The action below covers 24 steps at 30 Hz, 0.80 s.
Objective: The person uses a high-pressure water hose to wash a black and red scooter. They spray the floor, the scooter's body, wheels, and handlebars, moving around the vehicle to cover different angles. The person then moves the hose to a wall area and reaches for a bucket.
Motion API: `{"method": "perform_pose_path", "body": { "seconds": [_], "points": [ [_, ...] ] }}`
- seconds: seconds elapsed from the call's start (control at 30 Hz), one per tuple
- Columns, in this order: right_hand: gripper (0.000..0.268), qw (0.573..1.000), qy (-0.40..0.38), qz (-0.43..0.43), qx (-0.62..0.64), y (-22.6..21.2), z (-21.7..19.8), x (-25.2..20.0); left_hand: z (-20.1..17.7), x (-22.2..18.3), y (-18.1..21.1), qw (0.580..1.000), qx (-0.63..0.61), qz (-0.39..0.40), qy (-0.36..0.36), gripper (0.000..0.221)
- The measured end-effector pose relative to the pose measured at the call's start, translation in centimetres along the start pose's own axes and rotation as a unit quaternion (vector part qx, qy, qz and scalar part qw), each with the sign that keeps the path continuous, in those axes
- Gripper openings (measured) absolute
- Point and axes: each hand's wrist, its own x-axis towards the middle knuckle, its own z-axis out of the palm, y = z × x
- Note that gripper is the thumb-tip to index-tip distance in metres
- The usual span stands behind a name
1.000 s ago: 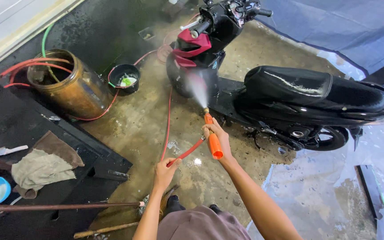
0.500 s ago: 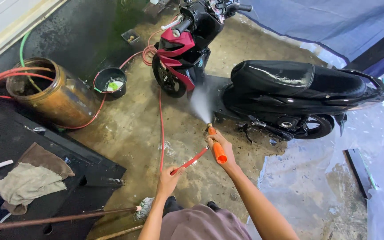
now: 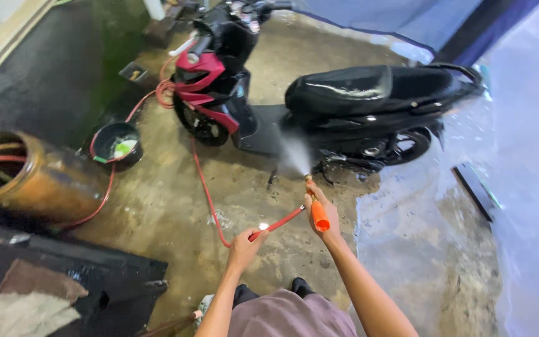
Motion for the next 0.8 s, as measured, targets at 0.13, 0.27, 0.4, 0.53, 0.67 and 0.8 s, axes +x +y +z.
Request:
{"method": "perform_pose_path", "body": {
  "seconds": [0.13, 0.27, 0.4, 0.53, 0.67, 0.8],
  "points": [
    [0.029, 0.99, 0.111, -0.039, 0.075, 0.6, -2.2, -1.9, 1.0, 3.0, 3.1, 0.998, 0.037, 0.039, -0.043, 0.048],
    [0.016, 0.923, 0.268, -0.245, 0.124, -4.1, -4.4, -6.1, 1.1, 5.0, 7.2, 0.981, 0.015, 0.184, -0.067, 0.058],
    [0.071, 0.856, 0.182, -0.297, 0.382, -4.1, -3.5, -8.8, -0.7, 5.4, 11.9, 0.914, -0.028, 0.401, -0.053, 0.05],
    [0.075, 0.874, 0.288, -0.343, 0.189, -1.9, 0.6, -9.0, -2.1, 6.8, 11.5, 0.89, -0.045, 0.45, -0.062, 0.051],
    [0.004, 0.836, 0.393, -0.381, 0.033, -3.1, 2.7, -7.1, -5.2, 7.3, 6.3, 0.923, -0.01, 0.374, -0.095, 0.043],
    [0.006, 0.977, 0.188, -0.01, 0.102, -1.8, 7.4, -5.1, -8.8, 4.4, -0.3, 0.971, 0.052, 0.201, -0.12, 0.032]
  ]
}}
